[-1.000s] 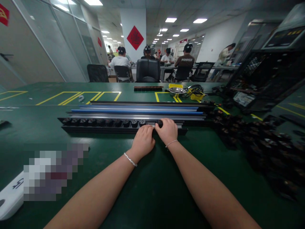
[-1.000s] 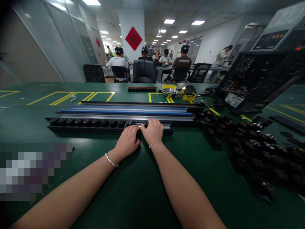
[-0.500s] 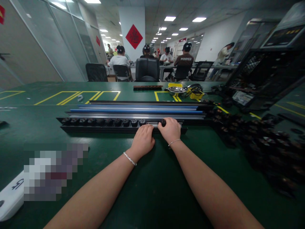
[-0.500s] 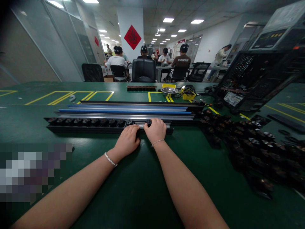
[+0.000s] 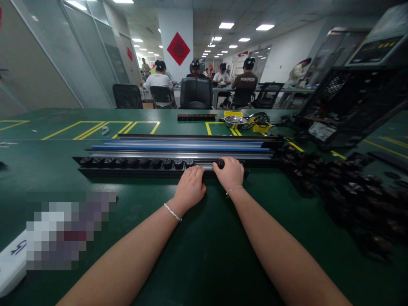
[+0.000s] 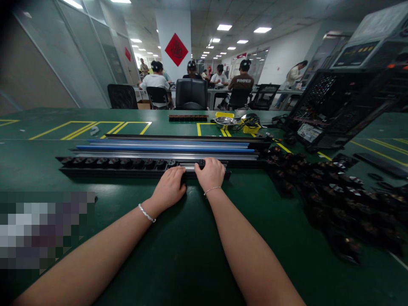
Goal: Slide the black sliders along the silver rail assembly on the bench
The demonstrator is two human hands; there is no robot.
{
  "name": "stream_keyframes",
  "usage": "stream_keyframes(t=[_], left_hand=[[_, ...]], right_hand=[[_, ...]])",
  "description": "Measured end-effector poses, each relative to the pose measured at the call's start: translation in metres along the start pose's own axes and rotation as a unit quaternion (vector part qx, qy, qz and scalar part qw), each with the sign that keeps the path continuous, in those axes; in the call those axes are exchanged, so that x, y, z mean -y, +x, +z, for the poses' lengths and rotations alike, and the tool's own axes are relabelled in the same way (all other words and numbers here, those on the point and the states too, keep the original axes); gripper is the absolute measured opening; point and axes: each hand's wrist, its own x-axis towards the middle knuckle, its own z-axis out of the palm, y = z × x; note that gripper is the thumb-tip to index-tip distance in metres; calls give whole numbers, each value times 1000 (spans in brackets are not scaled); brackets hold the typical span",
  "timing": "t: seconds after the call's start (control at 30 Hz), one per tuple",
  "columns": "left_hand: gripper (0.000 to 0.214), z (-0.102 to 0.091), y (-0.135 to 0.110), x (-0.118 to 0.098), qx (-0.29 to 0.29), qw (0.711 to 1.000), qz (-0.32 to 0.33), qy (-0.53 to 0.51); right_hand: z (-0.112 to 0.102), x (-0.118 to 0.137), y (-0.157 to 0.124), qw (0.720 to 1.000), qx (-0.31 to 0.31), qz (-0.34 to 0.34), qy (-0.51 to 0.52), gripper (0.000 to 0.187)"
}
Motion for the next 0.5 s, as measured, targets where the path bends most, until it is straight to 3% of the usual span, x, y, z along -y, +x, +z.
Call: stream_keyframes(t=[0.5], left_hand=[[42, -2, 0, 1, 1, 1000, 3, -13]], right_hand=[[-2, -10, 4, 999, 7, 46, -14, 25]])
